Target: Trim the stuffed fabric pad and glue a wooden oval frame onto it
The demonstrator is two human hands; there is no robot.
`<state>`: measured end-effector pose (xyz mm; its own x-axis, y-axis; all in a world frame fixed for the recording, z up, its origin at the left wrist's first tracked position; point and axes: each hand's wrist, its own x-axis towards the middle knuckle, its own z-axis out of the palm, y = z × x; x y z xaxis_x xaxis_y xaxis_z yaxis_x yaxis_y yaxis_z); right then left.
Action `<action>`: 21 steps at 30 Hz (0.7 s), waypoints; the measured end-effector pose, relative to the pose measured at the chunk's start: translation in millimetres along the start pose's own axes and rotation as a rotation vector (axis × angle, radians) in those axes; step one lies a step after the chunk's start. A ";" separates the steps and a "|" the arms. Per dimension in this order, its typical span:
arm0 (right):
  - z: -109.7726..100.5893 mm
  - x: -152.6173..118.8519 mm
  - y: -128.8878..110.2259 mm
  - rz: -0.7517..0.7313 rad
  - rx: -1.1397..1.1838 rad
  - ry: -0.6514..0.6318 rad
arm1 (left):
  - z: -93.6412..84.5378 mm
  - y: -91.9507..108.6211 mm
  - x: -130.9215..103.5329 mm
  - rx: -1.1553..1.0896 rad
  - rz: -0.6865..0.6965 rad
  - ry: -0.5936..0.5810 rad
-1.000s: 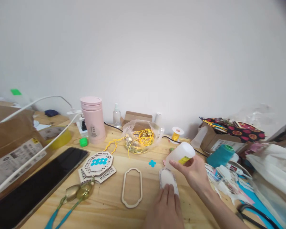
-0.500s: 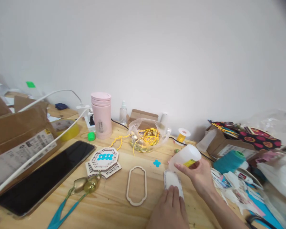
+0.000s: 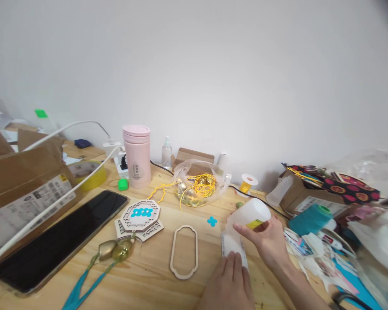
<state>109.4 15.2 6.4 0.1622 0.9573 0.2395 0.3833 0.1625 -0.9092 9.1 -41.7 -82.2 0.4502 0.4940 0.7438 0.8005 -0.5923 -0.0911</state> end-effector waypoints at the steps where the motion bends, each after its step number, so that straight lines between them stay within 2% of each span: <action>1: 0.1 -0.6 -1.4 -0.001 -0.008 0.000 | 3.3 3.0 -1.7 -0.006 -0.005 -0.021; 3: 0.2 -1.5 -3.3 -0.010 0.008 -0.008 | 10.8 9.9 -5.3 -0.013 -0.080 -0.076; 5: -0.5 -1.4 -3.4 -0.013 0.035 -0.026 | 17.3 16.0 -8.2 -0.018 -0.174 -0.062; 7: -2.7 0.7 -1.7 0.000 0.033 -0.016 | 20.3 19.2 -9.4 -0.033 -0.207 -0.039; 10: -9.1 6.4 2.1 0.035 0.115 0.112 | 17.8 17.7 -8.4 -0.046 -0.160 -0.078; 13: -15.8 11.4 4.3 0.049 0.395 0.188 | 11.8 12.2 -6.6 -0.036 -0.093 -0.165; 17: -20.6 11.7 5.3 0.043 0.624 0.099 | 4.7 3.5 -5.4 -0.038 -0.006 -0.255; 19: -20.9 9.1 6.1 0.036 0.607 0.071 | 2.9 1.1 -5.2 -0.037 0.023 -0.240; 21: -19.4 5.4 5.2 0.038 0.510 0.043 | 3.1 2.9 -5.6 -0.020 -0.005 -0.172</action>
<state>130.0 16.5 9.5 0.2092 0.9556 0.2074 -0.1139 0.2345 -0.9654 10.1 -44.3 -88.7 0.5085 0.5977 0.6199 0.7958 -0.6010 -0.0733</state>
